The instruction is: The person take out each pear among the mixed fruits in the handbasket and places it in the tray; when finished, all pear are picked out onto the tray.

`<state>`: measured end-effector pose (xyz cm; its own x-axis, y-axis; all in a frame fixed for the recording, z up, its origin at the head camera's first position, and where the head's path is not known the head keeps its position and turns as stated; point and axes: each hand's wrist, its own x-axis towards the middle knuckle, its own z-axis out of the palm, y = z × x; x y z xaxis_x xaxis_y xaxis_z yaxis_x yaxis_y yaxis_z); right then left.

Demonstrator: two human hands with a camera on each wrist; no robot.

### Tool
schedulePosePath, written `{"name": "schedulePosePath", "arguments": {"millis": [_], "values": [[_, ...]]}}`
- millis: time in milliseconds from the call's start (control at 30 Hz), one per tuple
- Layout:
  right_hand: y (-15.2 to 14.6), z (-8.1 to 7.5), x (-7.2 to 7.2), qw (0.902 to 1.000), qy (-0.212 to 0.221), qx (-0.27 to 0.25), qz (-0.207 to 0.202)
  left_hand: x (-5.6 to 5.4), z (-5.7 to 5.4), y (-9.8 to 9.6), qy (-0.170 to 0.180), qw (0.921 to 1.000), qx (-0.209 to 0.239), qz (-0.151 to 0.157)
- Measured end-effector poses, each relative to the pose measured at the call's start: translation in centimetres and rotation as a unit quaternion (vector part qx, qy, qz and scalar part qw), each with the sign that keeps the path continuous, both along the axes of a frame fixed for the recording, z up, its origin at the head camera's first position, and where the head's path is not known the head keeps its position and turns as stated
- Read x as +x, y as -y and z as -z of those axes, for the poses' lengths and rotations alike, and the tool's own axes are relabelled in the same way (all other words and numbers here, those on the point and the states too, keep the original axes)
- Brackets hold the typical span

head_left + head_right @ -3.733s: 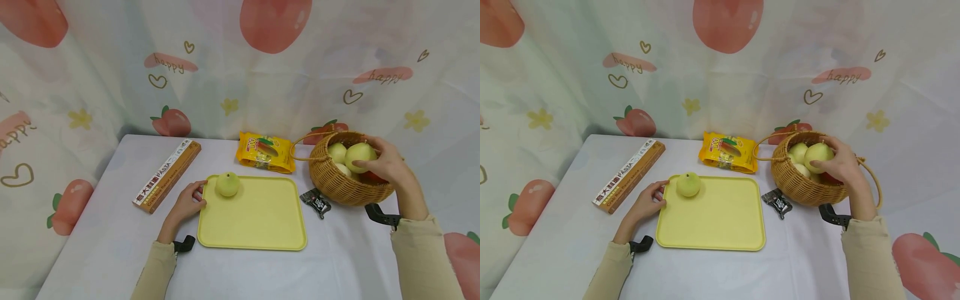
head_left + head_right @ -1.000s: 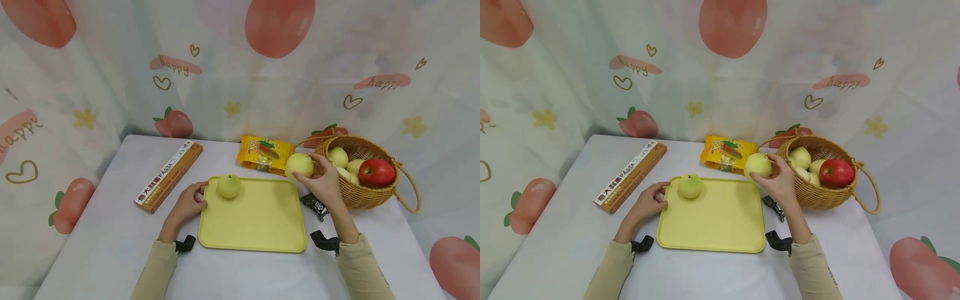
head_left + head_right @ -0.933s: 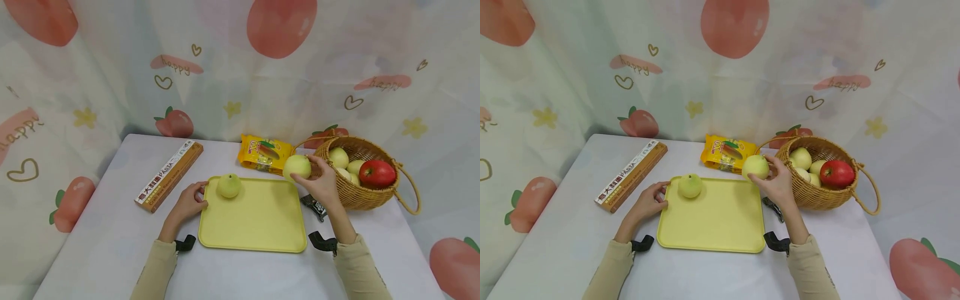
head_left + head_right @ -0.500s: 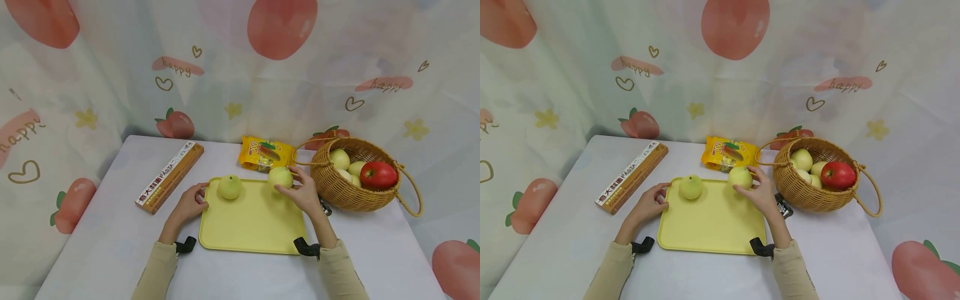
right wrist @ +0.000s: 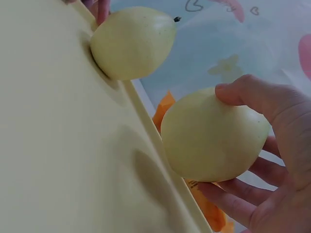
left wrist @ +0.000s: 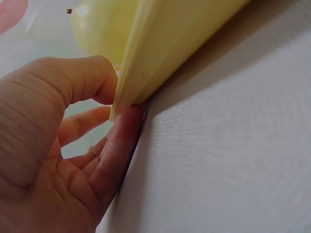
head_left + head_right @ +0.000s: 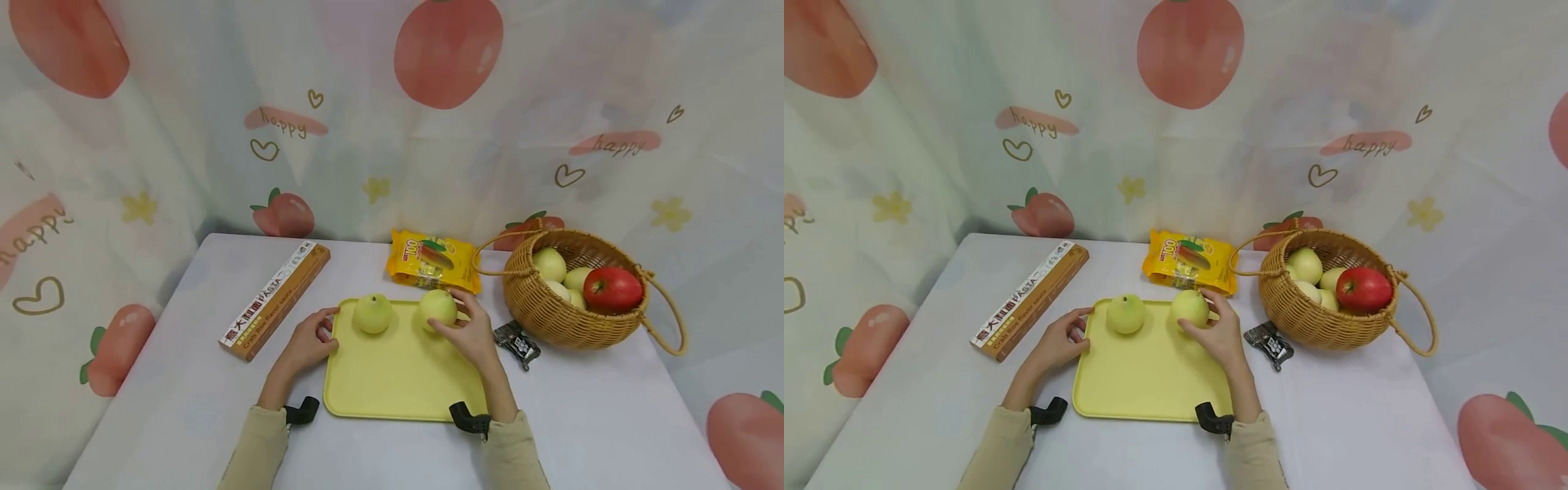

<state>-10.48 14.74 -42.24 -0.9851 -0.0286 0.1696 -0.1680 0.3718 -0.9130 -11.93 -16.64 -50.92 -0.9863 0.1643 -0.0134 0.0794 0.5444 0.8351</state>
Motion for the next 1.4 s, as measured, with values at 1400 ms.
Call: {"name": "schedulePosePath", "arguments": {"millis": [1400], "values": [[3.6,2.1,0.4,0.9986,-0.02,0.008,-0.048,0.0,0.4,0.0,-0.004,1.0,0.004,0.001]]}}
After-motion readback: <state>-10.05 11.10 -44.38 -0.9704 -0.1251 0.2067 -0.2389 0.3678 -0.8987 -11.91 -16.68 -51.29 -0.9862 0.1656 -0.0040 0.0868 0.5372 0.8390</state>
